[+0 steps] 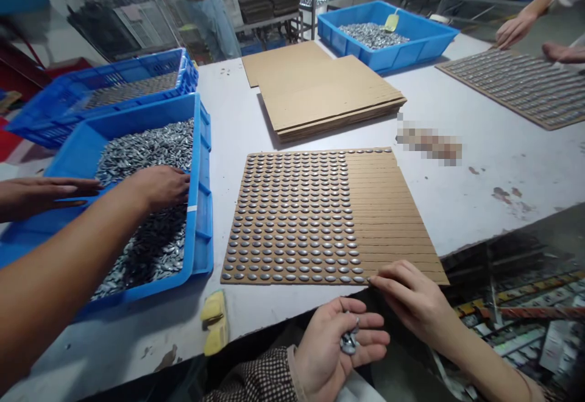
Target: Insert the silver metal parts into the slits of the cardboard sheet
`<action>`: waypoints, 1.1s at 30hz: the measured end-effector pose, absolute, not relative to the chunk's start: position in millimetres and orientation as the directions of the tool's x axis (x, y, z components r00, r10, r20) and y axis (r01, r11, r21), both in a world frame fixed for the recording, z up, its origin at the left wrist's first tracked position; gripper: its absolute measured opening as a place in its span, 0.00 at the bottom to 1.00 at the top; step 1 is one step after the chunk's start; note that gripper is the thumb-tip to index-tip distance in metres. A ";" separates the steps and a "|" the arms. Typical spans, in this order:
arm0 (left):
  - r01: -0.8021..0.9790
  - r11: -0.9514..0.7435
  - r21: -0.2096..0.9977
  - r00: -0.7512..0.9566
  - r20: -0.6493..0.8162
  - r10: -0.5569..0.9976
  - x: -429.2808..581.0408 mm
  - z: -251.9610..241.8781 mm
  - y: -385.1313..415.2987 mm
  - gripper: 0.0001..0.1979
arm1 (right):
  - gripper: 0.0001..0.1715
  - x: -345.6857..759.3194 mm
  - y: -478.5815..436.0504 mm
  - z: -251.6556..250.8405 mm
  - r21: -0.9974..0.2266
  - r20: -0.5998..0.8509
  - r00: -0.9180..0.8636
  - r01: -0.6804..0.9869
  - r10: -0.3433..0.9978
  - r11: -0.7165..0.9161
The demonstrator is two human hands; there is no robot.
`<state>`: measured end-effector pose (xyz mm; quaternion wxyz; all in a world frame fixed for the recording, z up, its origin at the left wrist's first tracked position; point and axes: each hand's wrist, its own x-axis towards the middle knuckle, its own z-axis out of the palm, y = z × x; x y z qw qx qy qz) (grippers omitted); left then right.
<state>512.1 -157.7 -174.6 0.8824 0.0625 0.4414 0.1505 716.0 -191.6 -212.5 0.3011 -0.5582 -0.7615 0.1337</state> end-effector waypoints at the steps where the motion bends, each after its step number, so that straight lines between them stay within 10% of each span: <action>1: -0.202 0.949 0.243 0.572 -0.758 0.315 513.0 -174.0 -157.1 0.09 | 0.15 716.6 -191.8 -212.7 -0.529 0.307 -0.204 0.776 0.929 0.345; 23: -0.346 0.908 0.236 0.662 -0.625 0.414 524.6 -165.7 -146.4 0.15 | 0.14 687.1 -200.5 -174.7 -0.675 0.259 -0.220 0.656 0.941 0.339; 33: -0.143 0.845 0.516 0.596 -0.636 0.490 525.6 -178.6 -155.6 0.12 | 0.08 697.1 -199.8 -168.3 -0.778 0.143 -0.164 0.591 0.976 0.213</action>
